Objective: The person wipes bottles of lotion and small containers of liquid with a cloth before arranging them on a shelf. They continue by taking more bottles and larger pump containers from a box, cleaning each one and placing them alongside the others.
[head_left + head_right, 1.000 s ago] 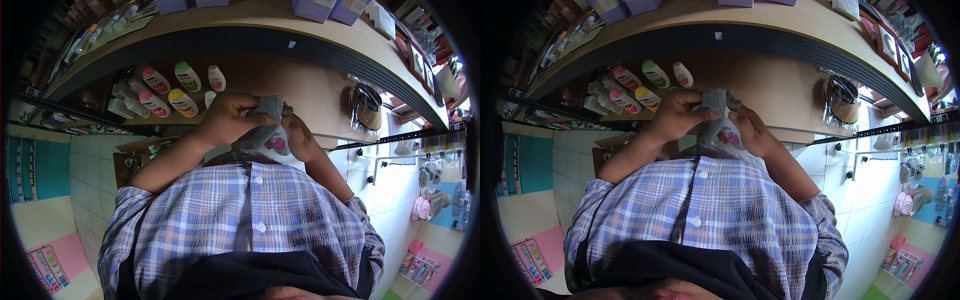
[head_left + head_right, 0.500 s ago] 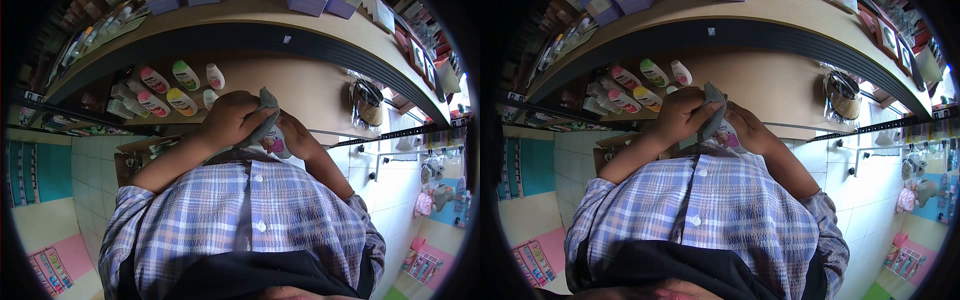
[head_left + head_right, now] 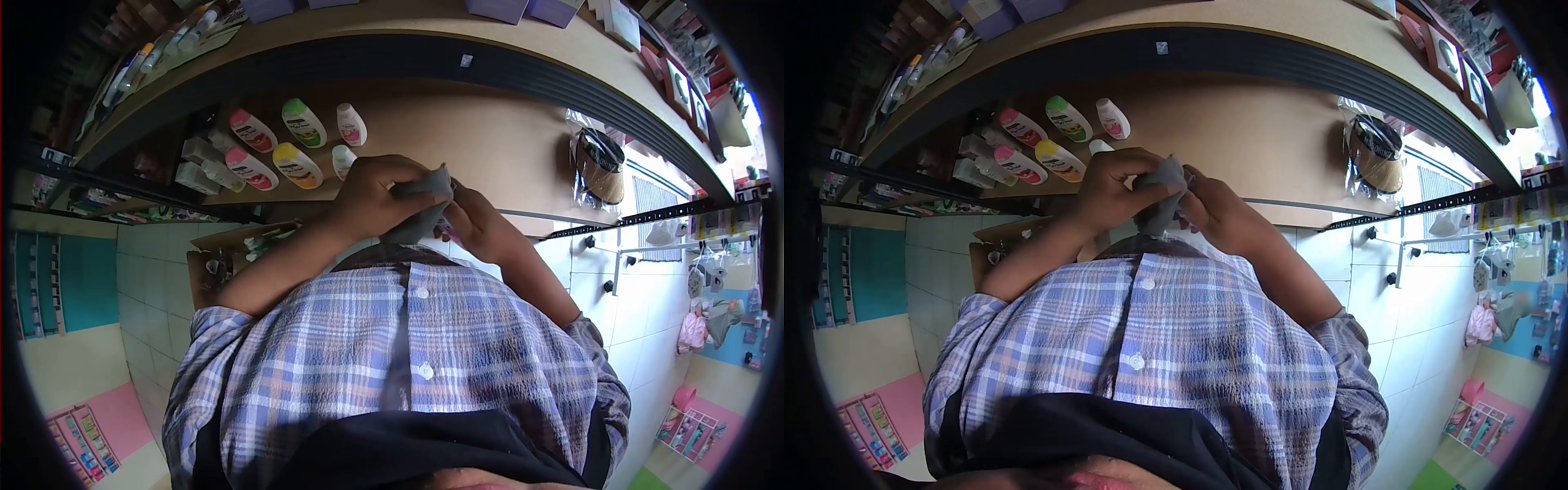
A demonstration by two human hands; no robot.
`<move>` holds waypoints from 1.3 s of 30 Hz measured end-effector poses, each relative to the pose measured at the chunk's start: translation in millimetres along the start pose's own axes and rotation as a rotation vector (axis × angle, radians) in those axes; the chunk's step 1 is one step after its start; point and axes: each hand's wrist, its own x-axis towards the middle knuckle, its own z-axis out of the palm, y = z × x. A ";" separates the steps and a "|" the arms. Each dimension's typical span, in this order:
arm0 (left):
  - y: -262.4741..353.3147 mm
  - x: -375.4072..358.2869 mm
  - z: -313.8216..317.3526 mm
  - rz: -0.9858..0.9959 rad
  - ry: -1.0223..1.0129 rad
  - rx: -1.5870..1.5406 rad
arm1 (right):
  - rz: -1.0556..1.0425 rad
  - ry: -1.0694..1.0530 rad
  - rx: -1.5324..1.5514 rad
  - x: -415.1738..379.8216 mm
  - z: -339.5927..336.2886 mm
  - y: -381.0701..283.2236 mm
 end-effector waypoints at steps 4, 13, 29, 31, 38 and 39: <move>6.8 -0.2 -0.8 -0.017 -0.009 0.068 | 0.091 0.045 0.218 -2.7 2.8 6.7; -16.3 -2.7 -8.3 -0.407 -0.281 -0.958 | -0.052 -0.078 0.223 -4.8 -6.7 14.4; -9.6 -10.1 2.5 -0.475 -0.140 -0.863 | -0.115 -0.008 -0.241 -11.6 -10.2 9.2; -3.5 -11.0 3.1 -0.496 -0.108 -0.918 | -0.105 -0.070 -0.306 -11.8 -12.5 8.9; 5.7 -18.3 2.2 -0.333 -0.091 -0.631 | -0.059 -0.002 0.045 -14.4 -2.9 11.5; 3.3 -20.2 1.7 -0.393 -0.082 -0.633 | -0.080 -0.035 0.053 -14.4 -3.0 10.9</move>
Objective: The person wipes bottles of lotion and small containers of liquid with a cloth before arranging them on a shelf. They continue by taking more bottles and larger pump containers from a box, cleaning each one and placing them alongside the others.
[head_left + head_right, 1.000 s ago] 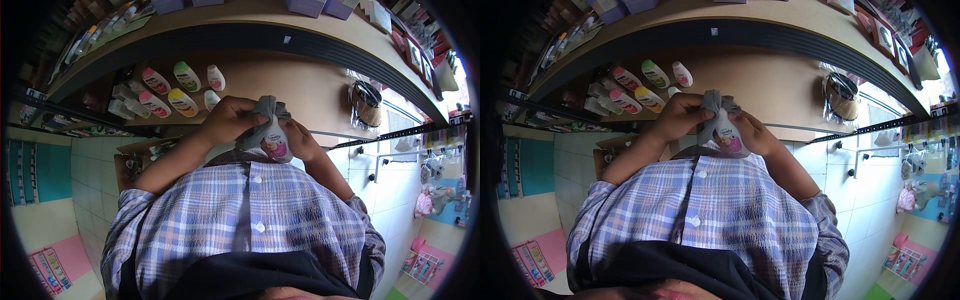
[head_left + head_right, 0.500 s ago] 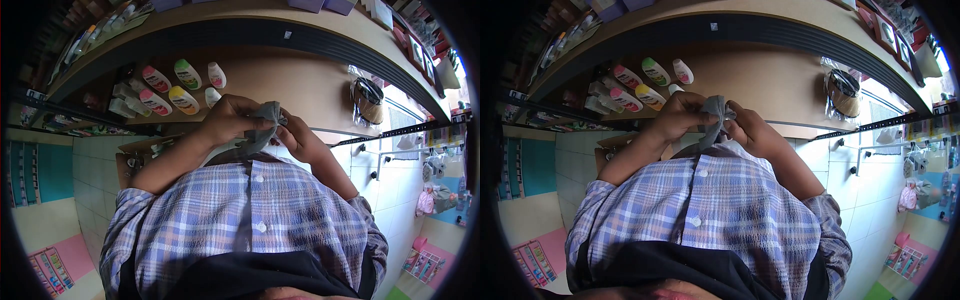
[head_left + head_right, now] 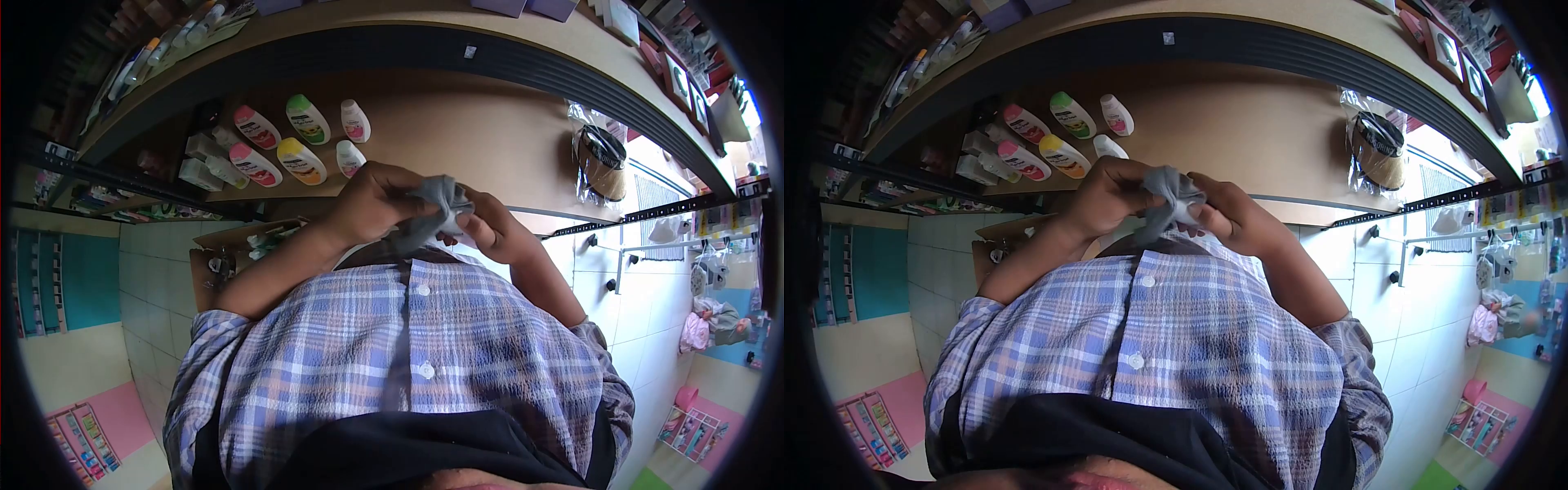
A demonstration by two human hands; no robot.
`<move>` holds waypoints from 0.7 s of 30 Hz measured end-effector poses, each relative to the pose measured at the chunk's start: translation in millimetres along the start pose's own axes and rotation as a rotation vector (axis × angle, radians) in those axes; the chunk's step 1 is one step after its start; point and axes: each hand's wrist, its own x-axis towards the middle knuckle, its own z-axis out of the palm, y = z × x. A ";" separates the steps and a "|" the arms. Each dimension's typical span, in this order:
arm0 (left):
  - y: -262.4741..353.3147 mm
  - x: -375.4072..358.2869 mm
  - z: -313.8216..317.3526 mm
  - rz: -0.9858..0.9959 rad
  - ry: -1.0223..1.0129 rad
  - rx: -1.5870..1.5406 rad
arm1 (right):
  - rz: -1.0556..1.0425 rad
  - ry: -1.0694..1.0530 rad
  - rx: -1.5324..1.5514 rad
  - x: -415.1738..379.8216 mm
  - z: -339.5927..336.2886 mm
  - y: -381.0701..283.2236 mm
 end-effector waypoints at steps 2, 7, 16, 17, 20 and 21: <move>-1.9 1.2 -1.7 0.006 -0.007 -0.014 | -0.018 -0.032 0.008 0.4 -3.3 2.8; -3.0 0.6 5.1 0.014 -0.012 0.020 | 0.014 -0.111 -0.010 4.1 -5.7 0.1; -16.4 2.2 5.9 0.161 -0.044 0.057 | -0.003 0.096 0.026 -2.4 1.7 15.9; -15.5 1.5 6.0 0.108 -0.045 0.004 | -0.044 0.105 0.010 -1.9 1.7 17.9; -27.4 4.0 0.3 -0.019 0.015 -0.176 | 0.060 -0.081 0.531 0.7 1.9 18.2; -34.6 5.6 -2.1 -0.094 0.076 -0.305 | 0.020 -0.110 0.577 4.9 3.6 21.3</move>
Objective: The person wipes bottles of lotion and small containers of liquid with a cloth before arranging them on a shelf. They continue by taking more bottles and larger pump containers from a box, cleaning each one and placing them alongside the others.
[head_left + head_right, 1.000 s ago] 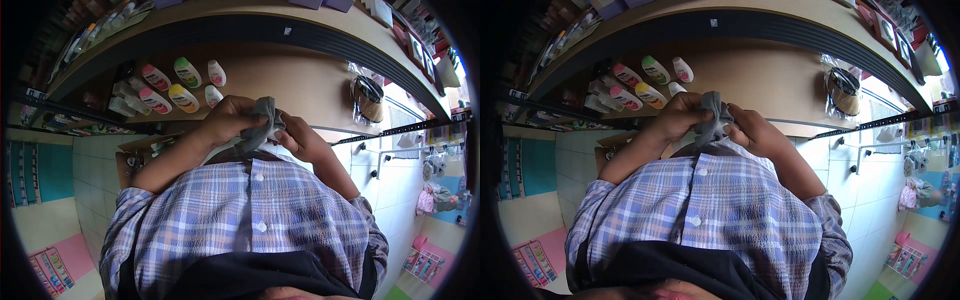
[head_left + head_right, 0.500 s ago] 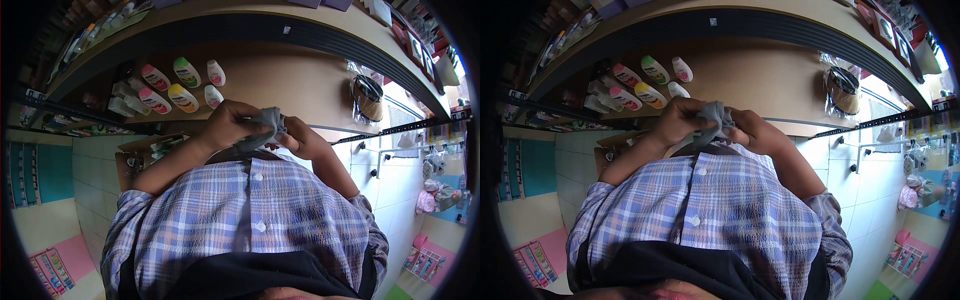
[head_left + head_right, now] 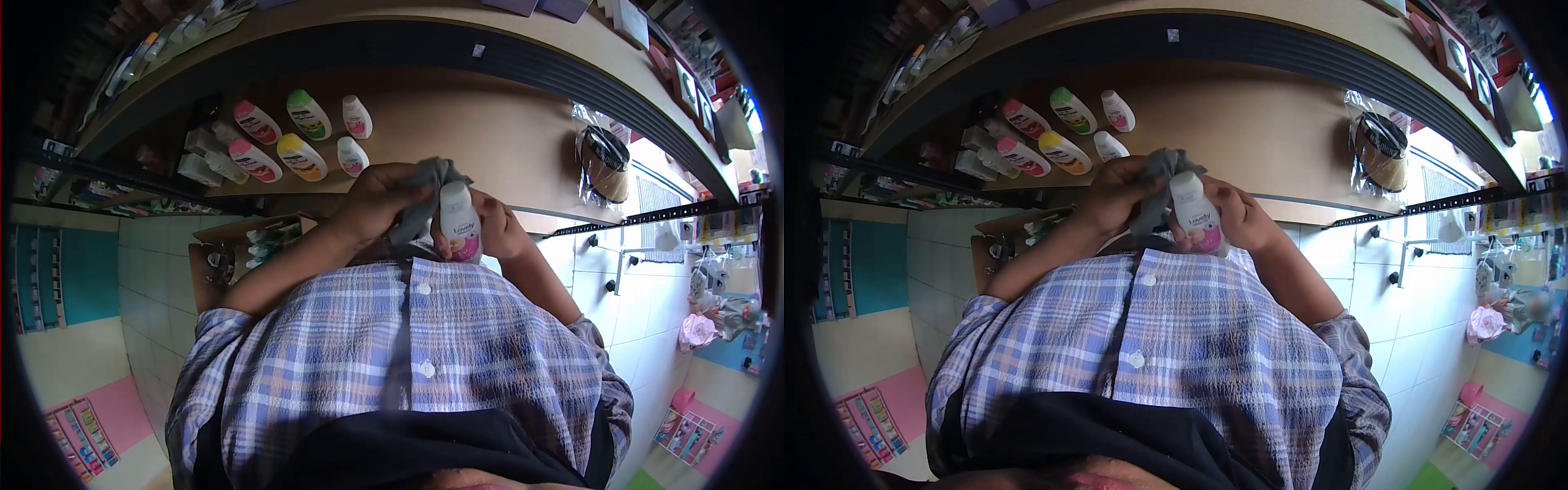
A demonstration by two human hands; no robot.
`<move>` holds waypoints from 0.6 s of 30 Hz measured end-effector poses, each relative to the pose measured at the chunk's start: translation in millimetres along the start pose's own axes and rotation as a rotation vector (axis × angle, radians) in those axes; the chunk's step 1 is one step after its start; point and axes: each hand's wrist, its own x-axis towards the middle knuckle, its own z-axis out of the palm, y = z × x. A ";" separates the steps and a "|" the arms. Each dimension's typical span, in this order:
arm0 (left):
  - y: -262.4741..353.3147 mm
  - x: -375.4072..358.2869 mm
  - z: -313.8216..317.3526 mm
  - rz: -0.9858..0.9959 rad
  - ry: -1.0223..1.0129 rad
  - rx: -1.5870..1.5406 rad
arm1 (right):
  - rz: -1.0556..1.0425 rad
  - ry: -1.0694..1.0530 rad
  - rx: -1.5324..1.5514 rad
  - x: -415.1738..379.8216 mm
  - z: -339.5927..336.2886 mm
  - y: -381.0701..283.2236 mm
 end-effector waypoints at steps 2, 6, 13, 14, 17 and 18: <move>-9.0 5.6 -2.3 -0.036 0.043 -0.110 | -0.033 -0.040 0.043 9.2 2.6 2.7; -23.5 10.7 -5.3 -0.136 0.028 -0.377 | -0.027 0.298 0.011 21.4 12.3 -4.2; -32.5 5.3 9.4 -0.315 -0.045 -0.408 | -0.401 0.664 -0.201 39.0 9.0 8.9; -37.4 6.0 2.9 -0.300 -0.119 -0.353 | -0.399 0.574 -0.276 36.3 8.8 6.2; -39.3 5.5 5.6 -0.265 -0.152 -0.236 | -0.385 0.491 -0.340 34.7 11.2 4.2; -39.4 4.6 7.4 -0.244 -0.107 -0.177 | -0.371 0.494 -0.329 34.8 12.6 4.7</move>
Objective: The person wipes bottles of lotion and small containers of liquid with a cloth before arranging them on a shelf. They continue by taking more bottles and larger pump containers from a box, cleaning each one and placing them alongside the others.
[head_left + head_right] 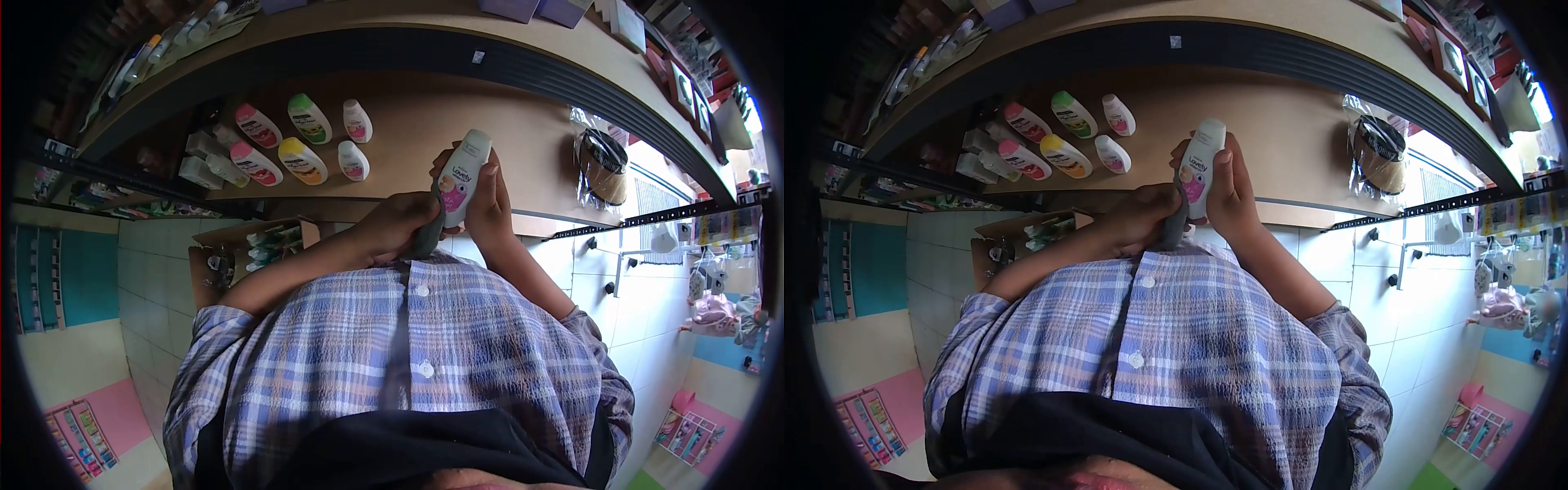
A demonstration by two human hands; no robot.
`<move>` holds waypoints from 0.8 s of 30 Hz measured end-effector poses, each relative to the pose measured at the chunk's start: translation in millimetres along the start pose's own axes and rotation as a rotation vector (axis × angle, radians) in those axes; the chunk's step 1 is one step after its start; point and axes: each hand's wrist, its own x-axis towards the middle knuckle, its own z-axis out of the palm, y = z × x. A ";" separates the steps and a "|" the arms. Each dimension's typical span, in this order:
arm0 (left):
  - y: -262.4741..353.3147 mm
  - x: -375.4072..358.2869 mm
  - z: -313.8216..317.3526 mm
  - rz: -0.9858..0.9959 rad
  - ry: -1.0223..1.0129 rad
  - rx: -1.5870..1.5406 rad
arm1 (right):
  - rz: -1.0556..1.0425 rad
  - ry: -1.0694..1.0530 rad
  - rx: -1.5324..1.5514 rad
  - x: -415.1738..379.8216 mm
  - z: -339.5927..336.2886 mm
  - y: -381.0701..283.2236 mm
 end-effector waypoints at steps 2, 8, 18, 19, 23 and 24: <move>0.6 0.9 -4.1 -0.020 -0.010 0.026 | -0.011 0.023 -0.013 -1.7 1.5 -0.5; 1.5 2.2 -8.3 -0.138 -0.024 0.038 | -0.062 0.041 -0.008 4.0 -2.0 4.5; 7.3 -4.6 -2.1 -0.089 0.128 0.111 | 0.017 0.120 0.234 18.1 -4.7 19.9; 7.2 -6.4 -3.0 -0.091 0.130 0.110 | 0.020 0.121 0.236 20.0 -5.6 18.8; 23.4 -17.4 13.8 0.188 0.231 0.203 | 0.345 0.305 0.694 24.3 -26.7 25.7; 29.8 -20.6 20.2 0.373 0.336 0.304 | 0.405 0.262 0.868 23.2 -31.2 31.3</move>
